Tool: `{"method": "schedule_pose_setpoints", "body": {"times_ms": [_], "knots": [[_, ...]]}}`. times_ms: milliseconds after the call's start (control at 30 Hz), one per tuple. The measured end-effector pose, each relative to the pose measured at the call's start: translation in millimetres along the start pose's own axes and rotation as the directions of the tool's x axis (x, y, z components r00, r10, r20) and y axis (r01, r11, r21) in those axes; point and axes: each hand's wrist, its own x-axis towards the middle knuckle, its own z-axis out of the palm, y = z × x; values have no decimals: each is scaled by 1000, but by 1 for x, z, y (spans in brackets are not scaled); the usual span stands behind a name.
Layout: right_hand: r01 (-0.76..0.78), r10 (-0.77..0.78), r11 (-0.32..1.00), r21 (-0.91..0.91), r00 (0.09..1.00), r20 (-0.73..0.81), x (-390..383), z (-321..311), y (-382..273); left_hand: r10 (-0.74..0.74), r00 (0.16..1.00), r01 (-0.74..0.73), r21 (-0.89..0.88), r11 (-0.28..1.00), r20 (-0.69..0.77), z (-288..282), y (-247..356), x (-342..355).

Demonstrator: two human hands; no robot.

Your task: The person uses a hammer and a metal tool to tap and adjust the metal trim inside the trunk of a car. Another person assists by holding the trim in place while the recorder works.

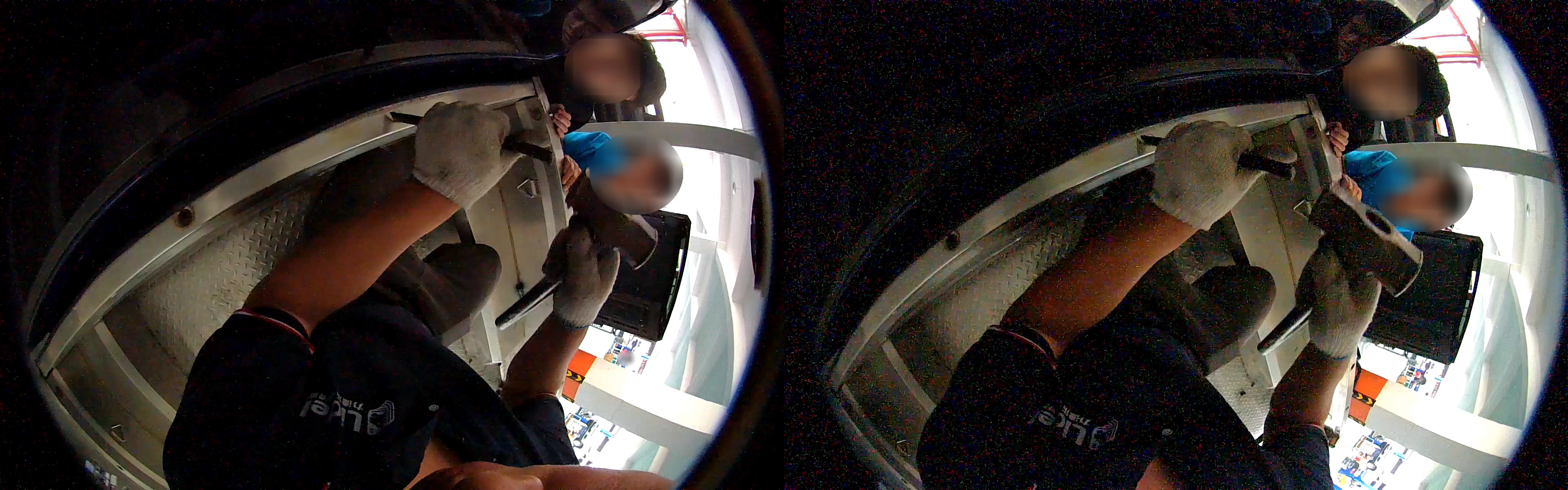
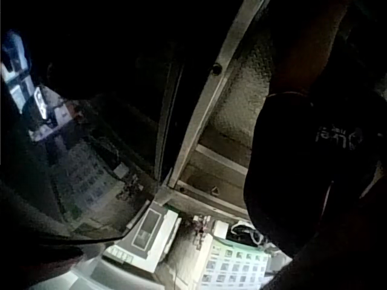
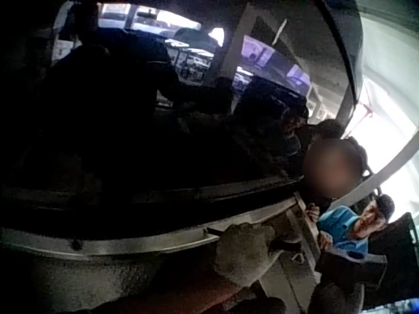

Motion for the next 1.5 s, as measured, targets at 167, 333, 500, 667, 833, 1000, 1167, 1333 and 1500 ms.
{"method": "schedule_pose_setpoints", "body": {"times_ms": [167, 333, 500, 667, 833, 1000, 1167, 1333, 1500], "knots": [[-133, 126, 990, 35, 979, 158, 23, 22, -18, 8, 992, -10, -10, 1000, -126, 10, -4, 4], [-27, 29, 998, -63, 999, 29, 37, 3, -32, 46, 970, -42, 23, 999, -237, 11, -10, 9], [409, -417, 909, -85, 897, -146, 48, -80, -82, -10, 987, 12, 11, 1000, -159, 5, -1, 11], [370, -228, 835, -407, 906, 356, 52, -21, -29, -30, 994, 36, 55, 998, -110, 8, -3, 8], [16, 10, 991, -136, 982, 189, 29, -16, -12, 51, 994, -47, 48, 998, -93, -3, -14, 17], [181, -179, 954, -241, 983, 30, 23, -45, -4, 30, 999, -29, -40, 999, 29, -2, 8, 10], [-96, 102, 988, 118, 994, -43, -2, -49, 2, 0, 1000, 0, -15, 1000, 7, 4, 2, 5], [-191, 208, 969, 159, 973, -97, -2, -39, 9, -12, 1000, 12, -11, 1000, -5, 2, -1, 10], [-198, 209, 968, 152, 976, -59, 0, -35, 9, -17, 999, 17, -8, 1000, -37, -8, 2, 14]]}}
